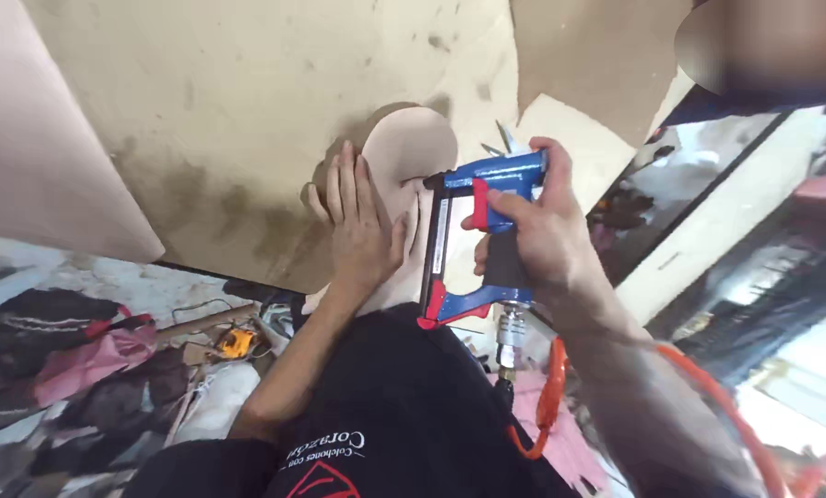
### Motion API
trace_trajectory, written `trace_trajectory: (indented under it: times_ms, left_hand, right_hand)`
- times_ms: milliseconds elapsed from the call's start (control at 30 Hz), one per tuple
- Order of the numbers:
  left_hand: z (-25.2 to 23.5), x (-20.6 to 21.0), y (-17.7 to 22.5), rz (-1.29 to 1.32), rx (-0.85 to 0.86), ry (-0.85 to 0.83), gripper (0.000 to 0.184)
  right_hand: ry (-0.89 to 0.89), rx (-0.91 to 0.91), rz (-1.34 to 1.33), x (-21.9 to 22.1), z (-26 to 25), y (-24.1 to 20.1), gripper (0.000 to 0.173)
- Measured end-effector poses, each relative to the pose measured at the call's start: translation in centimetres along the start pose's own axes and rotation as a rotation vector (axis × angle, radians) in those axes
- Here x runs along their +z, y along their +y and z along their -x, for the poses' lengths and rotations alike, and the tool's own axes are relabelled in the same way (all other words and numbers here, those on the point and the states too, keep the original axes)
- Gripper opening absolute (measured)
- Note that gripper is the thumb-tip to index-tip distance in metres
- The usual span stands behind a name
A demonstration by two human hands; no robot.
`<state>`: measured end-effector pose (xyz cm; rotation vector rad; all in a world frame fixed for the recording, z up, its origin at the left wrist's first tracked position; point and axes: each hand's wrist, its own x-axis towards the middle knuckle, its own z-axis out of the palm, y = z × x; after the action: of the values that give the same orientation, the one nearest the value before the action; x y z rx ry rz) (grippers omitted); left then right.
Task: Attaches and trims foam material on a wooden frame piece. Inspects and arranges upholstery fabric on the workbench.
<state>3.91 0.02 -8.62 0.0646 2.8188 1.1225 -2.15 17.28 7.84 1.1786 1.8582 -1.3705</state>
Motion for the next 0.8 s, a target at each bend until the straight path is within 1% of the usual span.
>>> trace_trajectory:
  times_ms: [133, 267, 400, 533, 667, 800]
  left_hand:
    - [-0.4, 0.4, -0.1, 0.074, -0.035, 0.011, 0.086]
    - [-0.4, 0.5, -0.2, 0.078, -0.062, -0.001, 0.087]
    - [-0.6, 0.7, -0.3, 0.076, -0.077, -0.008, 0.083]
    - [-0.3, 0.8, -0.3, 0.064, -0.081, -0.026, 0.082]
    - [-0.3, 0.7, -0.2, 0.067, -0.080, -0.051, 0.080]
    - [-0.3, 0.8, -0.1, 0.047, -0.073, -0.053, 0.080]
  right_hand:
    - [0.052, 0.098, 0.103, 1.3, -0.6, -2.5, 0.061]
    - [0.090, 0.235, 0.054, 2.5, -0.6, -2.9, 0.061]
    - [0.151, 0.241, -0.001, 3.4, -0.7, -2.6, 0.058]
    - [0.096, 0.261, -0.052, 2.4, -1.2, -1.7, 0.054]
    - [0.008, 0.270, 0.006, 1.4, -1.9, -1.5, 0.054]
    - [0.022, 0.331, 0.018, 1.6, -2.2, -2.5, 0.053]
